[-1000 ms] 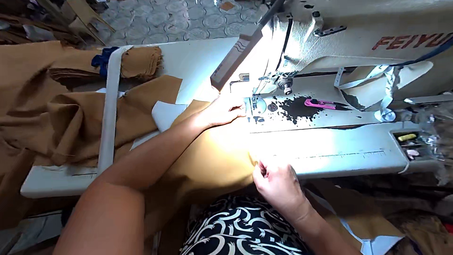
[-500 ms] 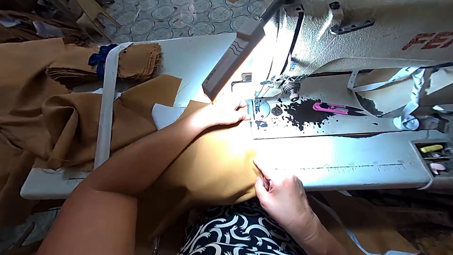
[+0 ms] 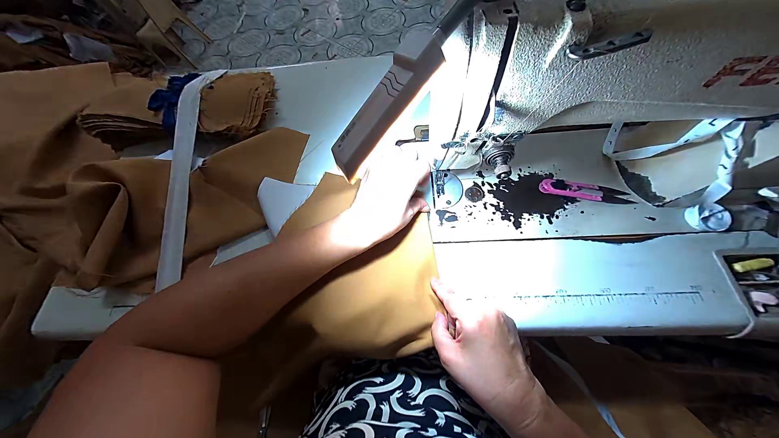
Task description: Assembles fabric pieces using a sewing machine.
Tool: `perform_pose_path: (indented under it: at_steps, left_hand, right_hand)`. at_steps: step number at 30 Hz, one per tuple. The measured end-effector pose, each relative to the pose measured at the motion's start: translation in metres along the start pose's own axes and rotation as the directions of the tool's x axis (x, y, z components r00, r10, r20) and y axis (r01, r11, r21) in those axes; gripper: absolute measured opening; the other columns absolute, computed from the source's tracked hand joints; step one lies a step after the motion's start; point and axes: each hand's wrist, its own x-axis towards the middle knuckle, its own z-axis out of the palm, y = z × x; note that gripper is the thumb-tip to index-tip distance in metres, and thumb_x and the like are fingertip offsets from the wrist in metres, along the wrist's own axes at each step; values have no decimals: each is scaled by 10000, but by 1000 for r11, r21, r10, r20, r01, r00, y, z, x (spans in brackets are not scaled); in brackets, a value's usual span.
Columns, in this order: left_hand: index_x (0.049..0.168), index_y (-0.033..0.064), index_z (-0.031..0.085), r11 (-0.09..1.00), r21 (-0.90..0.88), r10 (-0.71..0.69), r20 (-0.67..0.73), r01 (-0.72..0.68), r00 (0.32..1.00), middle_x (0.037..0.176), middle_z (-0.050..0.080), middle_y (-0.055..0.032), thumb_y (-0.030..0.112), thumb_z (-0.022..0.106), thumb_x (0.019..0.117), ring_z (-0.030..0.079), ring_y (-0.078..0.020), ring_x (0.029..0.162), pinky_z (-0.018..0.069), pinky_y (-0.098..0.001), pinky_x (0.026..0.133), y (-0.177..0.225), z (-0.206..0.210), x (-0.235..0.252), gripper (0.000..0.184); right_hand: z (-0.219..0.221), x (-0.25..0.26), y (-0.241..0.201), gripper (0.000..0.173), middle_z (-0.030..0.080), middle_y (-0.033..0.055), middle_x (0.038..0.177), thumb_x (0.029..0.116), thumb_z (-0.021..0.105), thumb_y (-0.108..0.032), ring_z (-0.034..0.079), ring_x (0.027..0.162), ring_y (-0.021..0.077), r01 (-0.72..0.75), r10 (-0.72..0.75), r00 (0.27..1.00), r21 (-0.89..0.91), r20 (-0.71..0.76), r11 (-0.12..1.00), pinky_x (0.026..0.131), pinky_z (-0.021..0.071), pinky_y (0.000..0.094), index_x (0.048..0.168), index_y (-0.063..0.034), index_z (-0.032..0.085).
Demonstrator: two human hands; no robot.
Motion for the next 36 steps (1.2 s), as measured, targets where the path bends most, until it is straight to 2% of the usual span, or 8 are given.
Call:
perform_pose_path:
  at_steps: [3,6,8,10,13,21,29,36]
  left_hand:
    - [855,-6,738,994,-4,111,-88,-112,990,833,693,-179,103,691,928,700,-361,863,543,-504,773,-1,17,-13,139]
    - [925,-22,752,991,65,120,-43,-117,992,928,725,-183,73,604,987,721,-351,933,572,-474,803,7,20,-24,187]
    - [1045,-39,740,993,86,79,35,-82,996,1080,713,-191,148,566,1026,690,-352,1067,556,-468,904,18,16,-34,256]
    - [1275,-37,672,994,110,13,100,-24,995,1302,657,-195,253,505,1061,619,-361,1238,501,-518,991,28,16,-46,398]
    - [1500,68,517,993,92,-89,139,76,986,1566,483,-135,361,363,1087,413,-335,1481,329,-647,1131,29,23,-59,529]
    - [1535,140,490,996,25,-84,113,82,990,1609,432,-103,396,288,1080,341,-301,1526,227,-677,1178,25,32,-60,560]
    - [1530,125,493,1000,8,-20,121,19,992,1606,432,-124,381,294,1077,349,-313,1521,235,-685,1166,27,37,-49,557]
    - [1526,115,498,1000,5,-18,106,18,994,1592,449,-131,391,306,1080,366,-321,1512,238,-689,1164,24,37,-44,559]
  right_hand:
    - [0,0,-1,428,617,45,572,774,588,-128,546,444,183,-10,10,1000,5,1,1000,415,423,351,1140,-32,788]
    - [0,0,-1,432,612,45,566,769,590,-128,536,435,178,-10,10,1000,8,-1,1000,412,418,347,1141,-34,789]
    - [0,-1,-1,425,601,46,555,774,590,-134,537,429,182,-9,9,1000,11,-1,1000,406,418,350,1136,-31,789]
    - [0,-1,-1,417,599,45,552,779,586,-138,543,432,183,-4,4,1000,7,-4,1000,405,421,352,1125,-27,791]
    - [-1,-1,-1,420,608,48,565,778,589,-137,549,440,187,2,-2,1000,3,-2,1000,410,429,354,1129,-17,788]
    - [-1,-4,2,427,605,43,549,779,588,-137,540,421,178,6,-6,1000,-12,-21,1000,397,422,349,1137,-18,787]
    - [-6,-4,4,432,579,27,537,774,584,-138,509,420,155,-22,21,1000,-39,-21,999,405,410,320,1134,-8,785]
    - [-6,2,6,423,645,50,595,769,591,-123,550,445,169,-29,28,1000,-32,-14,999,421,442,345,1126,-7,787]
